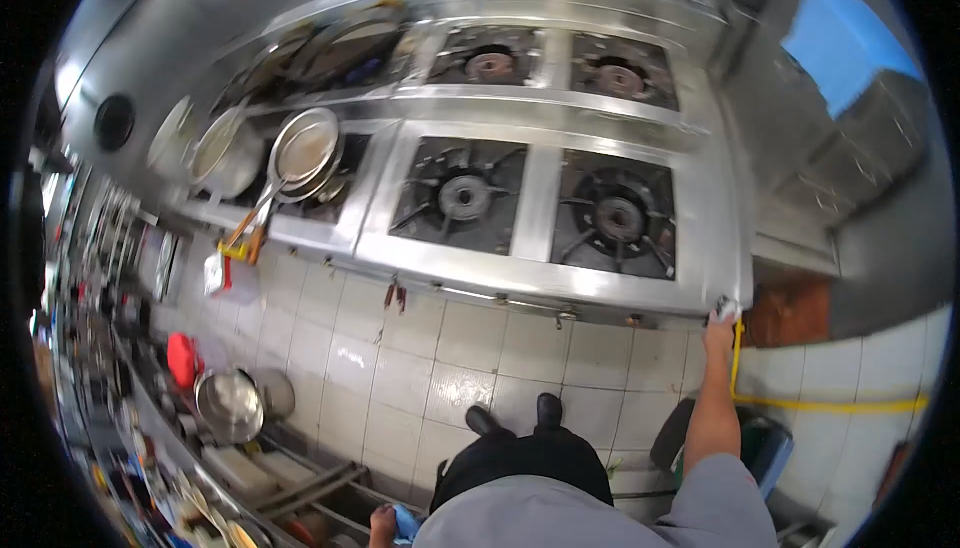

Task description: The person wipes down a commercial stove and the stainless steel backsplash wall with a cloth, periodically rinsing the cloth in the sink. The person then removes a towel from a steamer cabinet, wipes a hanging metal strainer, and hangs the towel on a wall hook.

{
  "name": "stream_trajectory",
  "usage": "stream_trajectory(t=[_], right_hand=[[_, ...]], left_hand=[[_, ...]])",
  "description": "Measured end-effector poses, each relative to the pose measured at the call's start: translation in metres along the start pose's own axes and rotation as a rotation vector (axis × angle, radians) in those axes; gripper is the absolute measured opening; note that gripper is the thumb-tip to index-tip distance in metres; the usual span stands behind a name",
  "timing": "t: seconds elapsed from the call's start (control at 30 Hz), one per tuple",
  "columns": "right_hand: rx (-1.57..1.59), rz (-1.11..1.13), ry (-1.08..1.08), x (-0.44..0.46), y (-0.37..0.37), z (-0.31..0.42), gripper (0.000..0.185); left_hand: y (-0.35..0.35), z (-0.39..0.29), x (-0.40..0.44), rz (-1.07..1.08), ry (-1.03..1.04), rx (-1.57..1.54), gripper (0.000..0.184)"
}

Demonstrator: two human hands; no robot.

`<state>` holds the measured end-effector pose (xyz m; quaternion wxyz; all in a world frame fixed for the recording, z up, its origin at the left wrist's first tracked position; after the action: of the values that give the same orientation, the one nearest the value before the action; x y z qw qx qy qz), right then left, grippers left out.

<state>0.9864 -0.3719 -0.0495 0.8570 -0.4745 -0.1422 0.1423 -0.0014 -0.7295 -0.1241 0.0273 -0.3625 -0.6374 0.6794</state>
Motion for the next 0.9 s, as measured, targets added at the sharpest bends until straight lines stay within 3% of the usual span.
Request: stream_trajectory(t=[0.07, 0.17, 0.33, 0.4, 0.47, 0.53, 0.6, 0.67, 0.73, 0.77, 0.8, 0.83, 0.9], right_hand=[[-0.030, -0.074, -0.091, -0.028, 0.036, 0.022, 0.062], [-0.099, -0.184, -0.136, -0.100, 0.060, 0.079, 0.064], [0.126, 0.044, -0.221, -0.285, 0.096, 0.232, 0.062], [0.117, 0.017, -0.231, -0.344, 0.124, 0.279, 0.061], [0.237, 0.068, -0.285, -0.406, 0.138, 0.335, 0.073], [0.198, 0.147, -0.200, -0.458, 0.155, 0.376, 0.080], [0.258, 0.118, -0.293, -0.510, 0.179, 0.417, 0.081], [0.344, 0.242, -0.434, -0.566, 0.206, 0.464, 0.079], [0.304, 0.389, -0.392, -0.617, 0.233, 0.506, 0.076], [0.249, 0.587, -0.360, -0.640, 0.240, 0.530, 0.070], [0.330, 0.574, -0.436, -0.659, 0.235, 0.556, 0.068], [0.297, 0.646, -0.479, -0.673, 0.245, 0.576, 0.066], [0.322, 0.558, -0.756, -0.687, 0.253, 0.606, 0.066]], left_hand=[[0.006, 0.008, 0.001, 0.007, -0.073, -0.320, 0.030], [-0.002, -0.011, 0.011, -0.024, -0.073, -0.451, 0.029], [-0.008, -0.009, 0.091, 0.010, -0.015, -0.503, 0.027], [-0.018, -0.003, 0.134, -0.036, 0.044, -0.459, 0.029], [-0.032, 0.004, 0.174, -0.029, 0.020, -0.511, 0.030], [-0.058, 0.005, 0.211, -0.031, 0.003, -0.555, 0.031], [-0.088, 0.003, 0.234, -0.024, -0.069, -0.689, 0.032], [-0.114, -0.001, 0.257, -0.009, -0.001, -0.637, 0.031], [-0.124, -0.002, 0.276, 0.051, -0.060, -0.758, 0.030], [-0.142, -0.011, 0.284, 0.006, 0.047, -0.635, 0.028], [-0.125, 0.015, 0.309, 0.058, -0.088, -0.702, 0.029], [-0.124, 0.019, 0.330, 0.068, 0.027, -0.667, 0.027], [-0.127, 0.009, 0.351, 0.096, 0.192, -0.577, 0.028]])
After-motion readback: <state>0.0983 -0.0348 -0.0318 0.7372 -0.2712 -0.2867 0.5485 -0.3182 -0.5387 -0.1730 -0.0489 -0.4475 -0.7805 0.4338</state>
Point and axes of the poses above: each hand's wrist, its own x-axis towards the middle knuckle, its own y-axis out of the palm, z = x × y, the point moved 9 cm from there along x, towards the middle knuckle, and after that the axes turned 14 degrees about -z, right-handed, at the moved point
